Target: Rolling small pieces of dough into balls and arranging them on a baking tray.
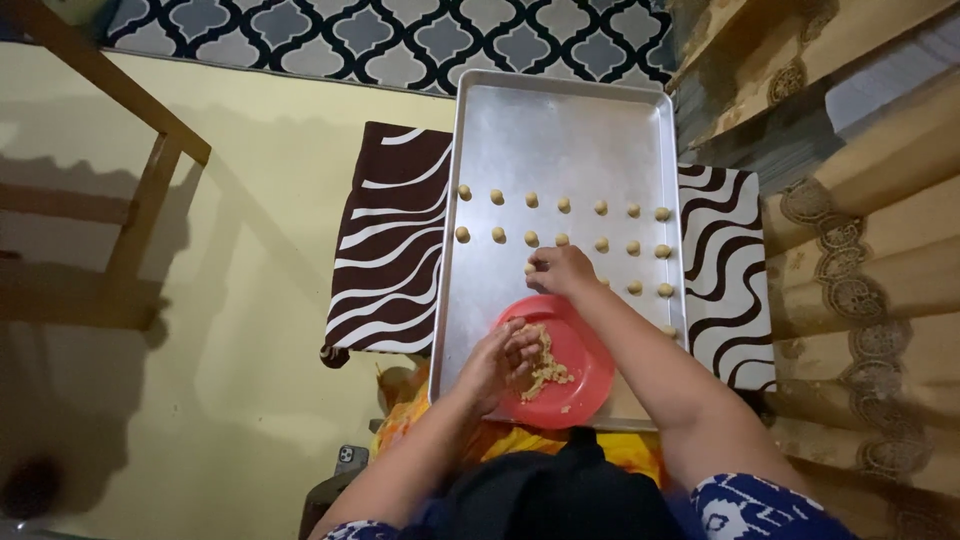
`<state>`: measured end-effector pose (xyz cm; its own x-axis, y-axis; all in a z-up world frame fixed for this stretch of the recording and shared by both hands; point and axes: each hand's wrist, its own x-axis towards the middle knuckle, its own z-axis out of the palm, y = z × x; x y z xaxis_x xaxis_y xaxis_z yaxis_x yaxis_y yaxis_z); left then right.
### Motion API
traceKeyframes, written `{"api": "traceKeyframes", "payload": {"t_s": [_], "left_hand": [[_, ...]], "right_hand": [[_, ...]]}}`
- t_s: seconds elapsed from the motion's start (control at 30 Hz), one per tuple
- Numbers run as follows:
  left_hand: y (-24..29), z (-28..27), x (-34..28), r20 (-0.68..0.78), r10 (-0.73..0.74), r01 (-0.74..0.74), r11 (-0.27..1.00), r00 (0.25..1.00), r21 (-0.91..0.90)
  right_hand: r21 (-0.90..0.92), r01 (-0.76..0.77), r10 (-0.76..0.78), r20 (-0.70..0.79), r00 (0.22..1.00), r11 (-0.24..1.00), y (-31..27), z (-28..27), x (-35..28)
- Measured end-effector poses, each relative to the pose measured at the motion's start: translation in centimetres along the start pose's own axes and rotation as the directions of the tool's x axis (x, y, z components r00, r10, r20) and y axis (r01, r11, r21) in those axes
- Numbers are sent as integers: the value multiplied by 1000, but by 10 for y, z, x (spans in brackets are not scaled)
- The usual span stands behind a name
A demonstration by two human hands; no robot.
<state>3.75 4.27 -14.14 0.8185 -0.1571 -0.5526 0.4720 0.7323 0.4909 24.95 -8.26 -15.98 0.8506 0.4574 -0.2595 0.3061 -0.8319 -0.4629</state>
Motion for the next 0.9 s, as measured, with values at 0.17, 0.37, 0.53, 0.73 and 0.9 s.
{"api": "traceKeyframes", "payload": {"t_s": [0.17, 0.37, 0.53, 0.73, 0.9], "left_hand": [[3, -9, -1, -59, 86, -86, 996, 994, 9], [13, -26, -16, -85, 268, -256, 958, 960, 125], [0, -19, -19, -70, 286, -270, 946, 956, 176], [-14, -16, -23, -31, 346, -331, 917, 938, 221], [-21, -21, -11, 5, 375, -366, 903, 927, 223]], "right_hand": [[742, -255, 293, 83, 952, 620, -14, -28, -22], [214, 391, -224, -542, 810, 895, 35, -2, -75], [133, 498, -394, -453, 800, 857, 23, 38, -143], [8, 256, -256, -13, 967, 967, 2, 66, -166], [-89, 133, -134, -9, 991, 987, 15, 101, -159]]}}
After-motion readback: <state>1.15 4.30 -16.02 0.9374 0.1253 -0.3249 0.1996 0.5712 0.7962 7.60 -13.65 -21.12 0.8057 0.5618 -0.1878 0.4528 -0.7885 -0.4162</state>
